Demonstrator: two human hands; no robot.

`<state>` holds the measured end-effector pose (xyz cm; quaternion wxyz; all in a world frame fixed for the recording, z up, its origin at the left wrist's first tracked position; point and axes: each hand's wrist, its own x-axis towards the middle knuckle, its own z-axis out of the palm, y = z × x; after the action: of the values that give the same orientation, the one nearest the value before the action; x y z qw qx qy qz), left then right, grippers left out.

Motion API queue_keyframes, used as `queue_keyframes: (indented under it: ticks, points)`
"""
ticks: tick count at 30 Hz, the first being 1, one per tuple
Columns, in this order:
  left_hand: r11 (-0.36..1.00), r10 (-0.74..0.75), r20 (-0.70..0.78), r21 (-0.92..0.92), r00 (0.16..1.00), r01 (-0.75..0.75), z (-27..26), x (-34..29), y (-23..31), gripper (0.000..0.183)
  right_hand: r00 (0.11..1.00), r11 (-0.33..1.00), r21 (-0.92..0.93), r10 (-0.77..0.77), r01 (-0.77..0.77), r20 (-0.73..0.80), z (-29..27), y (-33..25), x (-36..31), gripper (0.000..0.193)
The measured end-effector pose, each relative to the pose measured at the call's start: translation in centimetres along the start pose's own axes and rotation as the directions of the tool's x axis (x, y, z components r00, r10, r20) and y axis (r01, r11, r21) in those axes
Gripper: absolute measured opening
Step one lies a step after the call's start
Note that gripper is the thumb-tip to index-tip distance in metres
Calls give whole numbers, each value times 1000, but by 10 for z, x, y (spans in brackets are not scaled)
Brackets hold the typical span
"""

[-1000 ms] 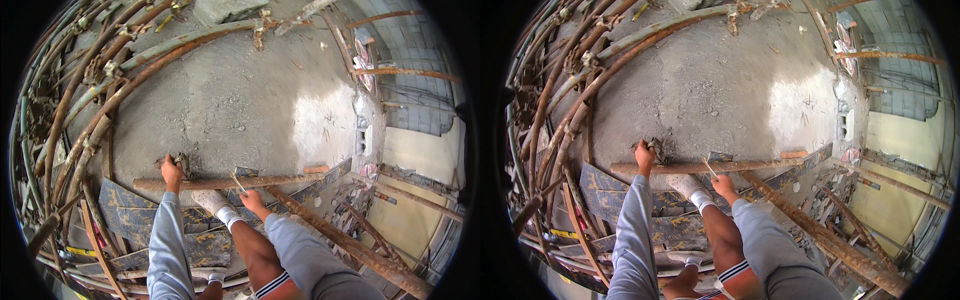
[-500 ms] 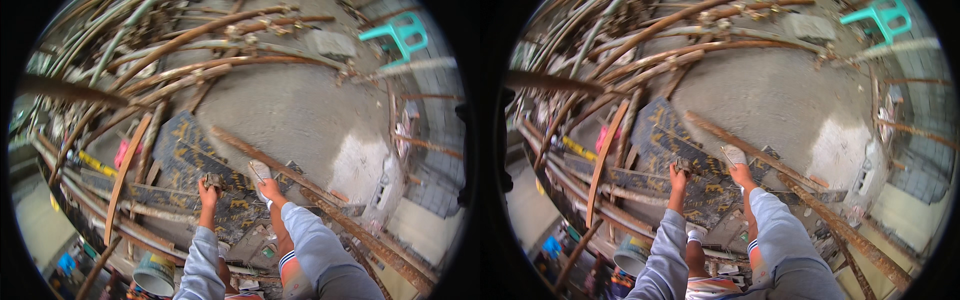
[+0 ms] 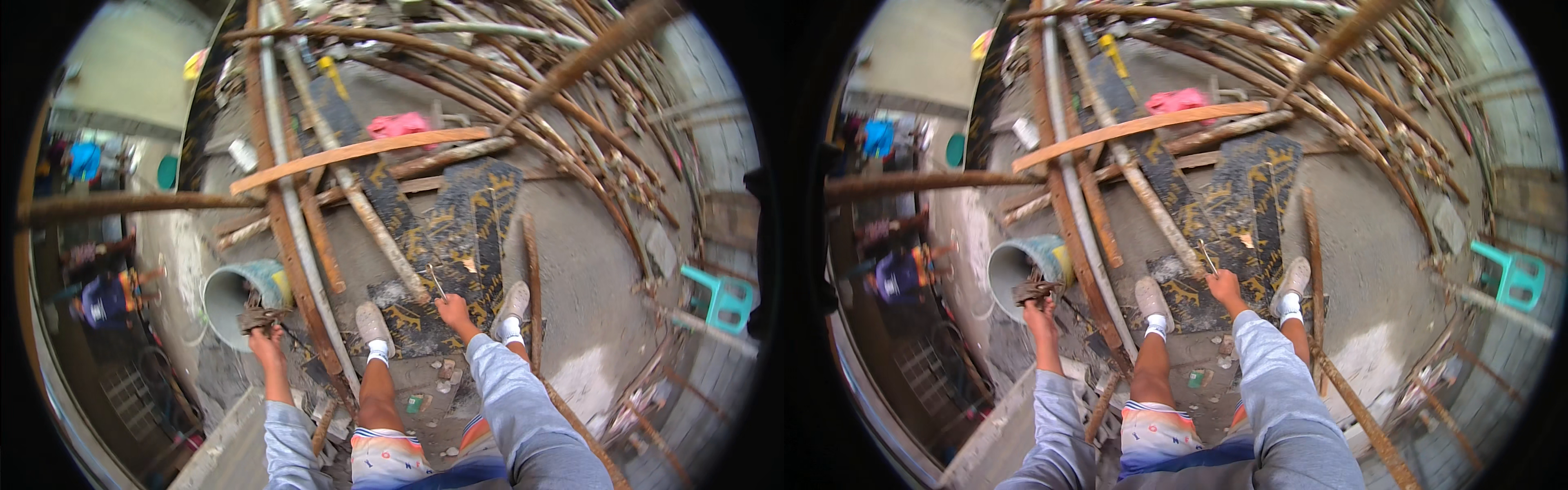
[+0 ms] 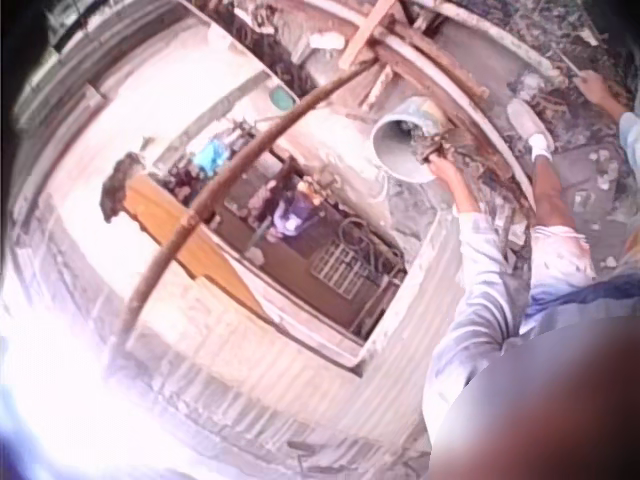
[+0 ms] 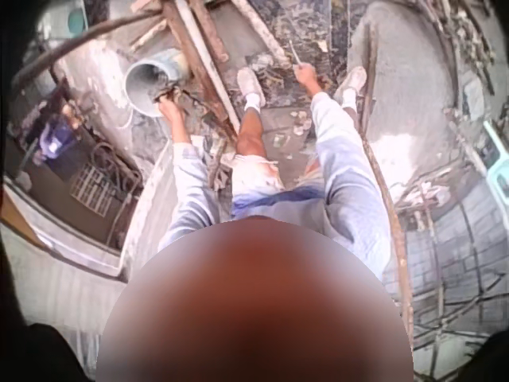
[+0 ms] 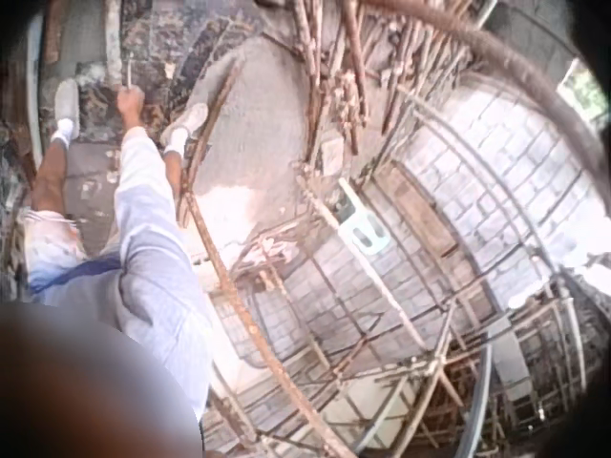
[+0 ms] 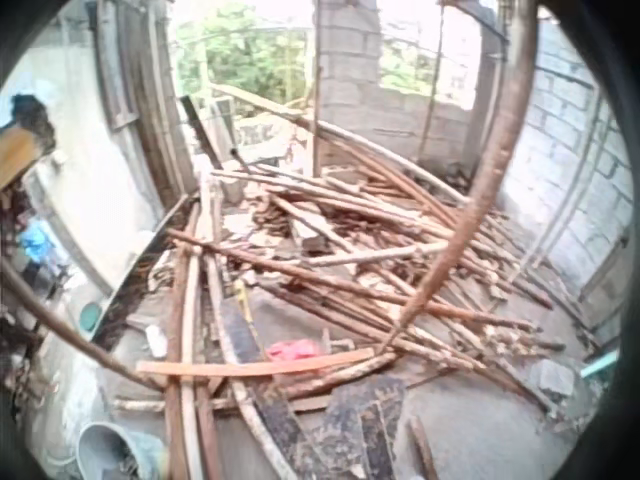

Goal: The person uses a wrench to loosen and remove metal couplers from rusty scaffolding poles. They repeatedly pick up poles, apply the wrench to the couplers, detach them, and place the couplers into a bucket.

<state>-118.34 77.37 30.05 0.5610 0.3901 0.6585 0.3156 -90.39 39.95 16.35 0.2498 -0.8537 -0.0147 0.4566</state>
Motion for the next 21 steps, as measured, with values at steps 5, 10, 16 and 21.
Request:
queue_keyframes:
  ticks: [5,10,16,21]
  points:
    - [991,-14,-251,-134,968,-21,-128,68,30,29,960,958,-77,-279,276,-31,86,-55,-8,39]
    - [958,-260,-30,-137,965,253,-144,113,19,39,949,932,-183,-300,312,93,114,-104,-20,39]
    - [942,-281,157,234,947,241,-113,57,-17,23,946,895,-311,-280,319,164,139,-104,-26,36]
    - [937,-207,243,326,948,121,-35,-20,-82,16,943,948,-146,-248,284,223,133,-71,-15,24]
